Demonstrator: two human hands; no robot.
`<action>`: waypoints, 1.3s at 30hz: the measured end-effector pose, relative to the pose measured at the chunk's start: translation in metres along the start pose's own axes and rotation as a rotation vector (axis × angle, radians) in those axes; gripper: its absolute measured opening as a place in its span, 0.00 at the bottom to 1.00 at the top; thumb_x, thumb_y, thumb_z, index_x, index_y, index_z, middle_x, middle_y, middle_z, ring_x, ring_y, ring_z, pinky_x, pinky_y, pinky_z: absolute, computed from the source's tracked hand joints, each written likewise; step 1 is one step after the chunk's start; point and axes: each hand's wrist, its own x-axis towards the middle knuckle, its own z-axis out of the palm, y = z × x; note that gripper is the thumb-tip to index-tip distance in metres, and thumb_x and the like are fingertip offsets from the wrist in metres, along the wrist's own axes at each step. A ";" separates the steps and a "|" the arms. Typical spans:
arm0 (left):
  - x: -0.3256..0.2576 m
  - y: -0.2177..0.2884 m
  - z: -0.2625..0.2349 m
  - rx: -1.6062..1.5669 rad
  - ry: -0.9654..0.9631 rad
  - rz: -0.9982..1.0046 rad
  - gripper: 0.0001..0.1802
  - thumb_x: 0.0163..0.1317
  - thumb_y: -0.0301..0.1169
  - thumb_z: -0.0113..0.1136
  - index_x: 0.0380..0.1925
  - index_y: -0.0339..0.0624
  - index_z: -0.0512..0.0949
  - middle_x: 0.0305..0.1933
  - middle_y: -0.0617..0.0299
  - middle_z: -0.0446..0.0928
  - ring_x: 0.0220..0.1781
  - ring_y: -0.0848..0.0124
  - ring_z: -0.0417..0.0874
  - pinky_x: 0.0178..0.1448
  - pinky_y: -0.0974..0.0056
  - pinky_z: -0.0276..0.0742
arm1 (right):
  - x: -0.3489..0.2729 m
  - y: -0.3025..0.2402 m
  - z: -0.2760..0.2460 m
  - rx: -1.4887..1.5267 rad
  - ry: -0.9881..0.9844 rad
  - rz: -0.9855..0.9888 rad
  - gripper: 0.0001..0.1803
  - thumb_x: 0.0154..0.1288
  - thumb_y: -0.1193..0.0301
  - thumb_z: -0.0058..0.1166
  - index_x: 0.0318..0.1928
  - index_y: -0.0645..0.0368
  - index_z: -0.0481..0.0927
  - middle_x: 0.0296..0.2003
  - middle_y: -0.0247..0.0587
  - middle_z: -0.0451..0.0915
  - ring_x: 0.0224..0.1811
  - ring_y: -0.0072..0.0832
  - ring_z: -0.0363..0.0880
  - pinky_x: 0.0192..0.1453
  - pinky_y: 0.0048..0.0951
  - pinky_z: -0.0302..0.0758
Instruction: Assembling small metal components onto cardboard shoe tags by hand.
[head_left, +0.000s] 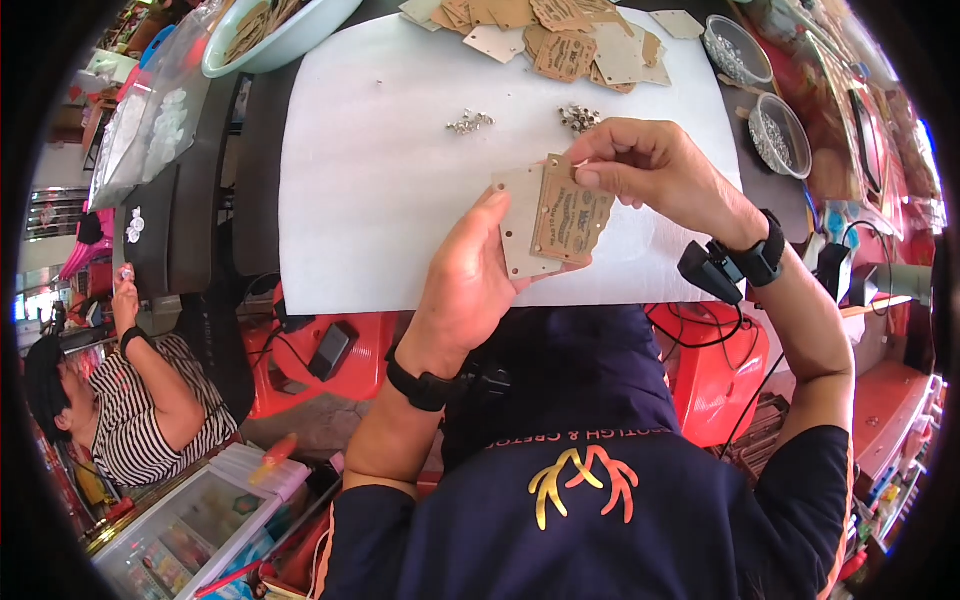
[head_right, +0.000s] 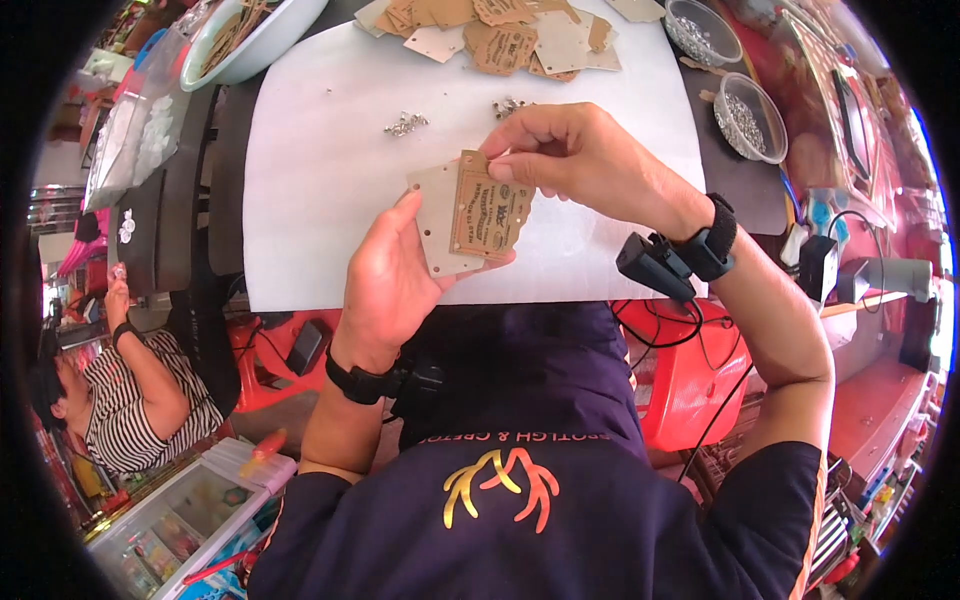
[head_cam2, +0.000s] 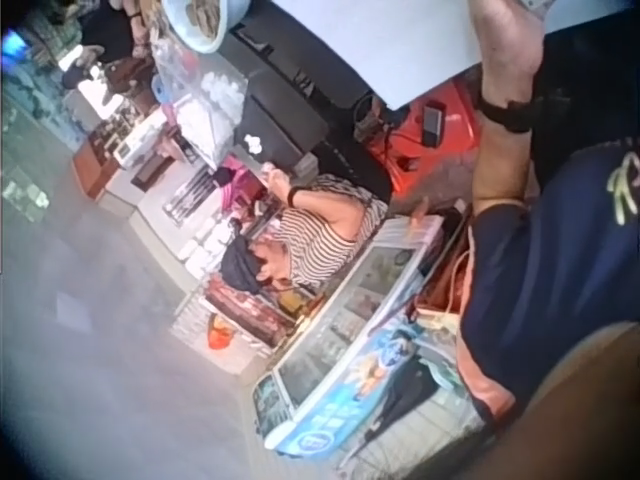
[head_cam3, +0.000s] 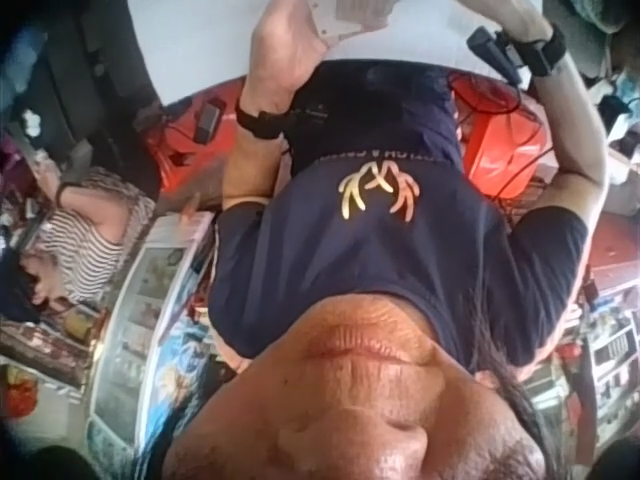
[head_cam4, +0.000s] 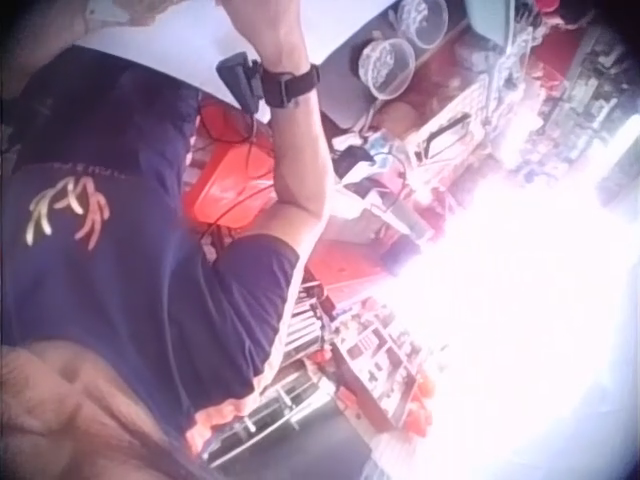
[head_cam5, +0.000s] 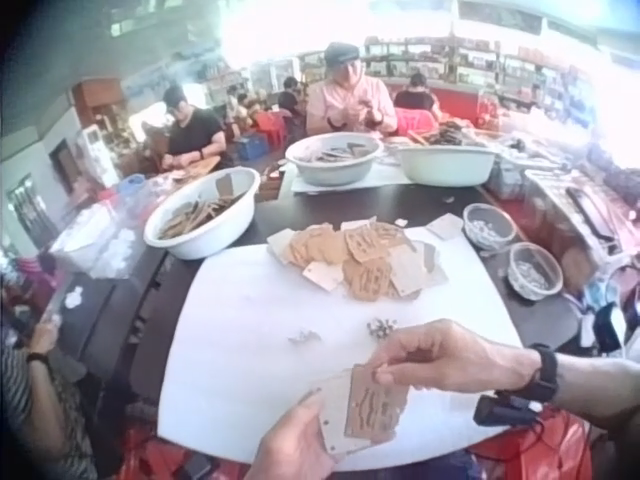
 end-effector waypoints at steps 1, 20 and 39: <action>0.001 0.000 0.001 0.002 0.000 -0.005 0.30 0.76 0.43 0.30 0.70 0.33 0.55 0.66 0.44 0.68 0.65 0.46 0.73 0.68 0.41 0.70 | 0.001 0.002 0.000 -0.011 0.009 -0.025 0.11 0.69 0.69 0.59 0.48 0.61 0.82 0.29 0.23 0.78 0.29 0.08 0.69 0.32 0.16 0.67; 0.000 -0.010 0.012 0.056 -0.048 0.010 0.26 0.76 0.42 0.33 0.65 0.34 0.60 0.60 0.45 0.73 0.59 0.45 0.79 0.64 0.42 0.75 | -0.004 -0.002 0.025 -0.540 0.268 -0.635 0.06 0.60 0.73 0.61 0.37 0.61 0.82 0.30 0.42 0.76 0.33 0.40 0.79 0.36 0.35 0.77; 0.001 -0.006 0.005 0.098 -0.006 0.182 0.28 0.72 0.37 0.41 0.68 0.33 0.59 0.69 0.38 0.64 0.68 0.46 0.70 0.72 0.45 0.65 | -0.027 -0.005 0.011 -0.177 0.221 0.013 0.18 0.75 0.58 0.51 0.37 0.60 0.81 0.20 0.24 0.71 0.22 0.10 0.68 0.24 0.18 0.65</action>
